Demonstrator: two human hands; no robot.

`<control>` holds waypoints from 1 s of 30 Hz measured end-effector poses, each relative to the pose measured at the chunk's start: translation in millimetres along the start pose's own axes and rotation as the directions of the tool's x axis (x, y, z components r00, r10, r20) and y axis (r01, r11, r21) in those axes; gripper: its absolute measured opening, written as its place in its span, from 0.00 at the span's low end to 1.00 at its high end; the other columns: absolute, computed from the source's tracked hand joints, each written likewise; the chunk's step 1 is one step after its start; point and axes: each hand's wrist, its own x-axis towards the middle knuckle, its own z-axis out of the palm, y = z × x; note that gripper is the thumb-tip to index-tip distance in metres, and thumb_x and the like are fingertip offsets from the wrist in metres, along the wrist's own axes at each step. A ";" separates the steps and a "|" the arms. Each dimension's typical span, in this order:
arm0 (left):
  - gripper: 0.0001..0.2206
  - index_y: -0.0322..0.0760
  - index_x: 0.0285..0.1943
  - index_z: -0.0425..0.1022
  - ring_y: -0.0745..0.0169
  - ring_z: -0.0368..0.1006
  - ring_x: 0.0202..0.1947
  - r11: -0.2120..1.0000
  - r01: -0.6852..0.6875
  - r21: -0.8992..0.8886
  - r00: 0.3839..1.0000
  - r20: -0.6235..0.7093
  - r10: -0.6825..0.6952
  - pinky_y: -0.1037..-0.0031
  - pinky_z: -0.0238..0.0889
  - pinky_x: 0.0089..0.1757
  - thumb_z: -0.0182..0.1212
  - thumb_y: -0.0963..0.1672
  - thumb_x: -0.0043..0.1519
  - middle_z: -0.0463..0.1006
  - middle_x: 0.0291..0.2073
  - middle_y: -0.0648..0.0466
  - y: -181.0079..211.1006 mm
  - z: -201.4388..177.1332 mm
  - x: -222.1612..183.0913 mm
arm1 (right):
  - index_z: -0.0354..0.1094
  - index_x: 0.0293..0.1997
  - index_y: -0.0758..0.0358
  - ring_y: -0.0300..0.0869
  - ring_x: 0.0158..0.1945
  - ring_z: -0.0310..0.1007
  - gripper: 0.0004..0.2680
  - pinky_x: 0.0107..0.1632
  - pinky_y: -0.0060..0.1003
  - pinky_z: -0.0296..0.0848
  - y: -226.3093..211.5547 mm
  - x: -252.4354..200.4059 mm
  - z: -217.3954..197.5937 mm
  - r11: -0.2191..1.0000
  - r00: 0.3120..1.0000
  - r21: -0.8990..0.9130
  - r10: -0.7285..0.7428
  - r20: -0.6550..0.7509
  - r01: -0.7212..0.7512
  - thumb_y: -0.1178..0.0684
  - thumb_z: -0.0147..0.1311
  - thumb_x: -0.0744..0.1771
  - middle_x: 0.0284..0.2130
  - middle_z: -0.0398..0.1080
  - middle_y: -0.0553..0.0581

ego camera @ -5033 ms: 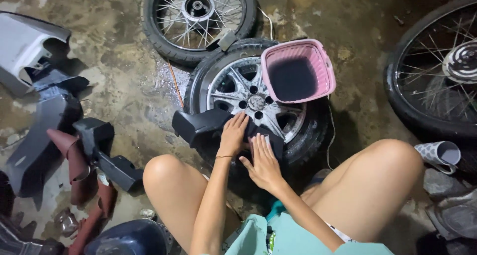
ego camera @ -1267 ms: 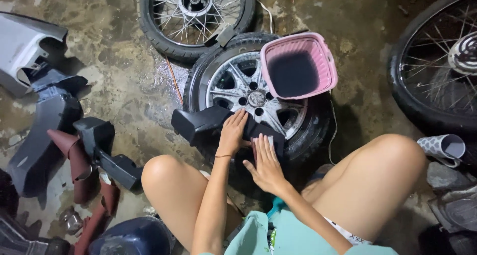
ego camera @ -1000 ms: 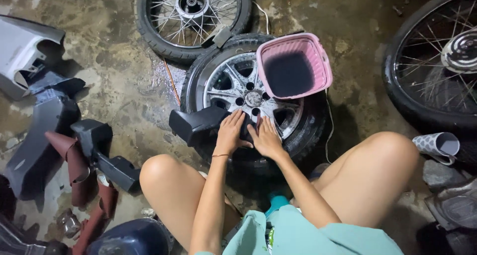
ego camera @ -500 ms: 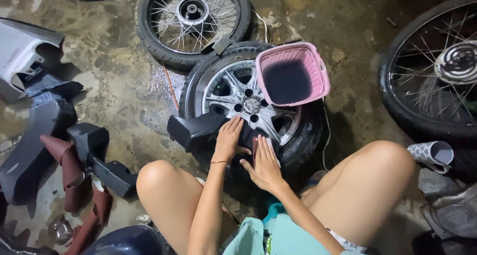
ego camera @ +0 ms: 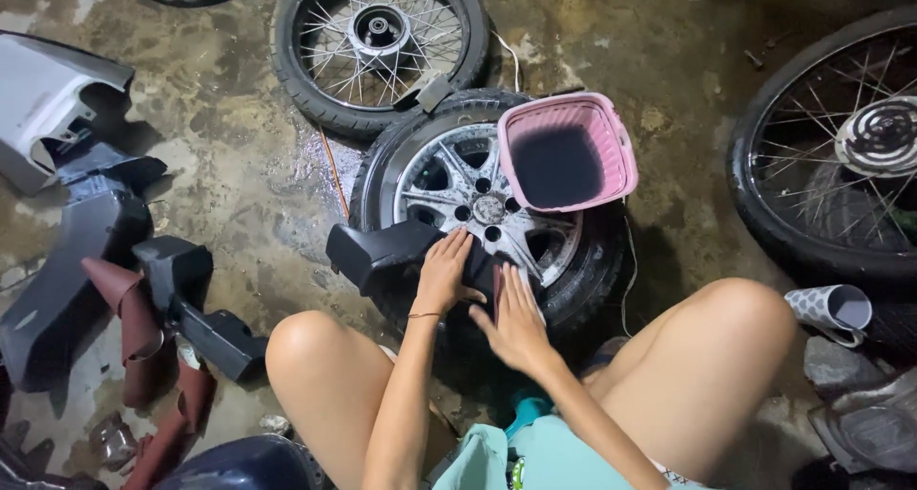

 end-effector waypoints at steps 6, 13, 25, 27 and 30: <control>0.59 0.37 0.73 0.62 0.56 0.55 0.74 1.000 0.018 -0.019 1.000 0.012 -0.018 0.63 0.47 0.68 0.81 0.58 0.27 0.64 0.72 0.48 0.0 4.2 0.8 | 0.40 0.74 0.78 0.62 0.77 0.35 0.35 0.75 0.53 0.35 7.7 -23.0 19.1 0.996 0.991 -0.012 -0.087 -0.099 0.086 0.29 0.40 0.70 0.74 0.38 0.77; 0.58 0.37 0.73 0.63 0.56 0.55 0.74 1.000 0.009 -0.014 1.000 0.000 -0.009 0.64 0.47 0.68 0.81 0.57 0.28 0.64 0.72 0.48 2.6 -0.9 -1.0 | 0.38 0.76 0.70 0.56 0.79 0.34 0.32 0.77 0.50 0.34 32.0 58.7 6.2 0.983 0.988 0.147 0.096 0.118 -0.113 0.29 0.31 0.71 0.74 0.41 0.72; 0.60 0.36 0.73 0.62 0.55 0.54 0.74 1.000 0.005 -0.028 1.000 0.007 -0.004 0.63 0.46 0.69 0.81 0.57 0.26 0.63 0.72 0.48 1.0 -3.1 1.5 | 0.40 0.74 0.77 0.60 0.78 0.34 0.33 0.75 0.51 0.35 3.2 -31.6 1.9 1.000 1.000 0.006 -0.006 -0.006 0.006 0.31 0.39 0.71 0.74 0.38 0.75; 0.60 0.36 0.74 0.62 0.54 0.54 0.74 1.000 0.007 -0.024 1.000 0.018 -0.007 0.63 0.46 0.69 0.81 0.57 0.26 0.63 0.73 0.48 1.1 -1.1 0.2 | 0.39 0.75 0.74 0.58 0.78 0.35 0.34 0.75 0.51 0.38 12.2 -35.3 13.3 0.999 0.997 -0.028 -0.042 -0.069 0.040 0.30 0.39 0.71 0.75 0.38 0.72; 0.59 0.37 0.73 0.62 0.56 0.55 0.74 1.000 0.013 0.007 1.000 0.018 -0.013 0.63 0.46 0.68 0.82 0.56 0.27 0.63 0.72 0.49 3.7 -4.2 1.2 | 0.40 0.74 0.76 0.58 0.78 0.37 0.32 0.75 0.52 0.39 18.3 -6.1 8.5 1.000 1.000 0.028 -0.004 -0.031 0.005 0.31 0.35 0.71 0.74 0.40 0.74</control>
